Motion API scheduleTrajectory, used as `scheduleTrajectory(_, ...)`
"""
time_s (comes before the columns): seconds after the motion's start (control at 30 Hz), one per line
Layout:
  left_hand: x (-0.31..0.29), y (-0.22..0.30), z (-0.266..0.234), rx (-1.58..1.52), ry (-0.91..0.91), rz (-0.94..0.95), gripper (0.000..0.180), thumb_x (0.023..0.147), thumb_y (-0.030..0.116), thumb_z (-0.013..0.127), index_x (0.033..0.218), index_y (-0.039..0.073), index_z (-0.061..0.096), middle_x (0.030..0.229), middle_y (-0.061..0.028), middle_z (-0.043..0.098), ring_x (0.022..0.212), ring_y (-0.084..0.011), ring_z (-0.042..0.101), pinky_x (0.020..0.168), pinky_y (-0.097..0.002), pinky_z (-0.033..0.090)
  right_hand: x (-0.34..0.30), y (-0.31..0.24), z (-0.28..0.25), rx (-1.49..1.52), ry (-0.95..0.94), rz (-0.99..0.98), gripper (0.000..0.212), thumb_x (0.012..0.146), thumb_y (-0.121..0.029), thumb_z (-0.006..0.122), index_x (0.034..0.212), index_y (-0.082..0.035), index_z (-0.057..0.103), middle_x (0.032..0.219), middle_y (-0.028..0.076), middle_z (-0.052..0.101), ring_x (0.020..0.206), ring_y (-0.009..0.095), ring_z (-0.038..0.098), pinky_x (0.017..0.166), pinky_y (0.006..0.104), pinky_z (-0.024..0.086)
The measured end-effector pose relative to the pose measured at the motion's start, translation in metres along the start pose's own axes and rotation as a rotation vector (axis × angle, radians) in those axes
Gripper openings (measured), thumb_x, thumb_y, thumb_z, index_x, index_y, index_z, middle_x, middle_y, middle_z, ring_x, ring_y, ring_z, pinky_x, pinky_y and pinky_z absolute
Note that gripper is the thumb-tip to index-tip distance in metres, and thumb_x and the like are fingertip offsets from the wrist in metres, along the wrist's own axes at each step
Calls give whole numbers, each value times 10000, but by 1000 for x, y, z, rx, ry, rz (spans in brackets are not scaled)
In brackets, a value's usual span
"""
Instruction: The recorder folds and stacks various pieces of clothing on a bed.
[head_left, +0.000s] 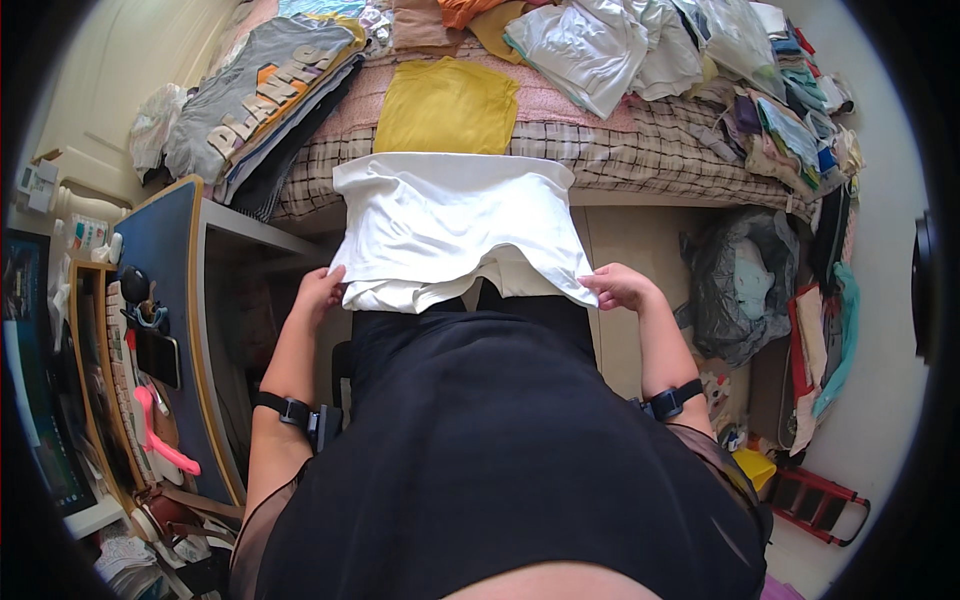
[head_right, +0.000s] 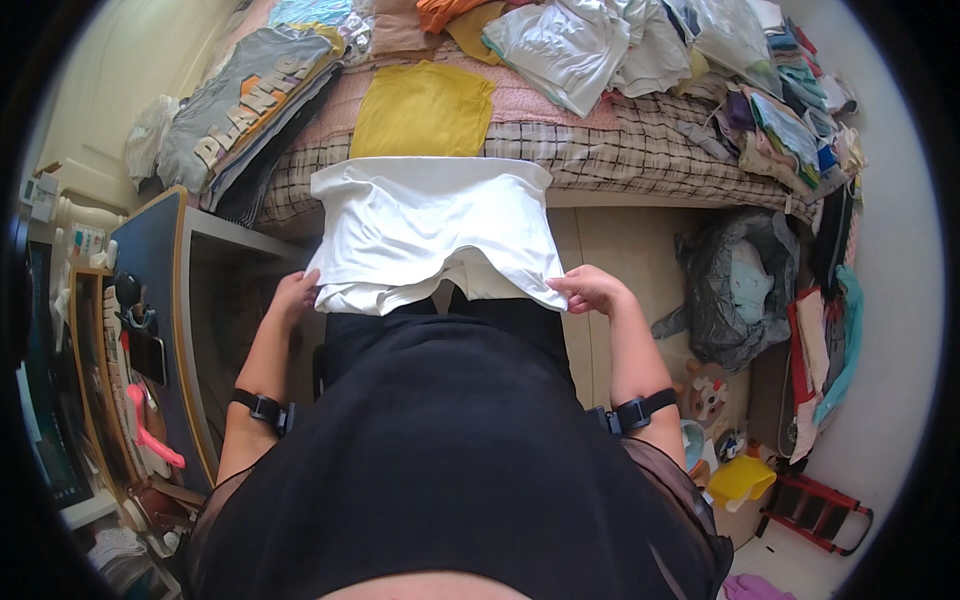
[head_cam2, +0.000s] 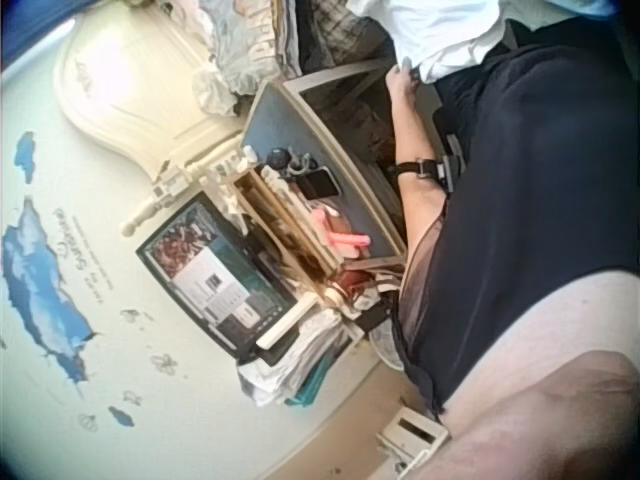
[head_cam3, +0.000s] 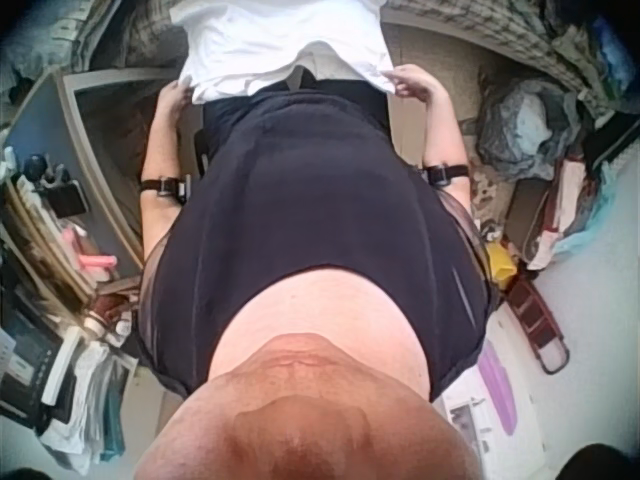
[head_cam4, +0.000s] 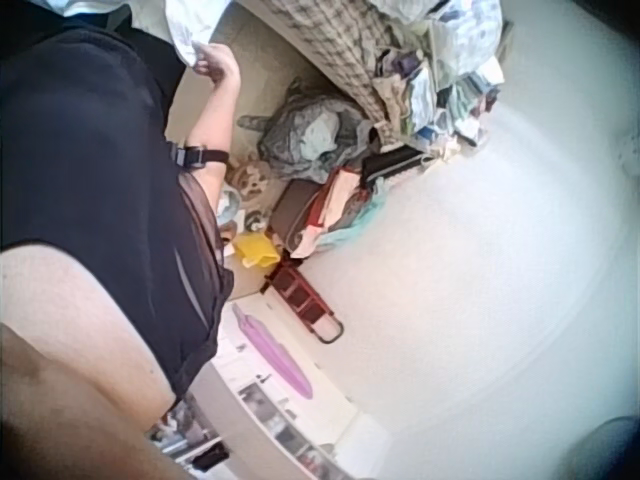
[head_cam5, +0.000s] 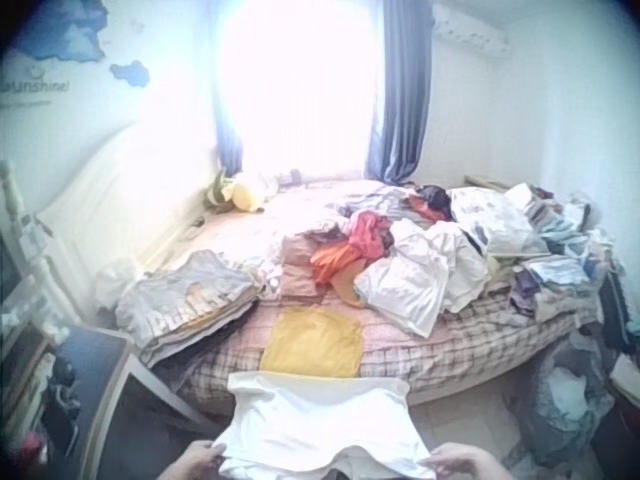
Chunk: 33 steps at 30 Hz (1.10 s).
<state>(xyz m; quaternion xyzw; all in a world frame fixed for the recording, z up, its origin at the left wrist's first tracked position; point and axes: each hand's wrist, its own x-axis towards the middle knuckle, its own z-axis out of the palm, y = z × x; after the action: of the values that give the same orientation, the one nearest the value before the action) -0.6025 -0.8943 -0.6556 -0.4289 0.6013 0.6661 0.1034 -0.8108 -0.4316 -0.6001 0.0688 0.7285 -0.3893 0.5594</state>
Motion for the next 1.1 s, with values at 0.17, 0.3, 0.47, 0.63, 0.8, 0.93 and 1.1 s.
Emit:
scheduleTrajectory(0.17,-30,29,-14,-79,66,70,195,805,260,573,710,107,498,595,28,490,487,-46,448,417,-169,345,-18,-7,-14,54,61,-68,254,720,-287,658,755,-45,591,575,-11,542,427,44,477,391,154,393)
scheduleTrajectory(0.3,-54,69,-25,-147,-82,189,144,819,223,527,742,104,504,626,5,538,516,-70,508,430,-180,378,-37,-31,-30,192,-36,-271,194,751,-228,620,797,-42,588,624,-4,564,467,55,500,401,172,399)
scheduleTrajectory(0.47,-42,157,-31,-256,-126,406,159,837,225,467,857,79,529,714,-9,579,629,-93,563,559,-220,454,-52,-120,-51,439,39,-635,235,820,-221,507,948,-29,551,807,31,586,698,110,570,613,261,481)
scheduleTrajectory(0.63,-8,254,-7,-453,-223,712,219,851,200,457,1027,71,473,1015,-64,532,942,-160,516,784,-293,429,-27,-203,-81,750,105,-1101,441,850,-229,478,1219,-29,346,1204,96,394,1103,226,392,898,336,360)
scheduleTrajectory(0.8,30,236,14,-235,-14,559,387,825,225,526,1170,86,417,1031,0,498,938,-143,517,750,-263,428,45,-165,-78,508,449,-794,421,798,-223,556,1164,-63,422,1004,14,533,894,121,483,740,280,384)
scheduleTrajectory(0.93,47,153,15,76,26,493,337,817,218,534,1116,75,476,991,4,526,873,-97,507,694,-224,409,92,-75,-53,197,465,-432,444,732,-272,626,1114,-98,478,910,-17,539,775,86,470,657,242,392)
scheduleTrajectory(1.1,31,52,19,252,122,311,449,775,211,587,1128,-30,448,1109,-130,502,1014,-201,484,875,-298,370,91,-18,0,339,328,-247,569,738,-260,642,1192,-27,391,1064,61,514,924,154,506,756,285,422)
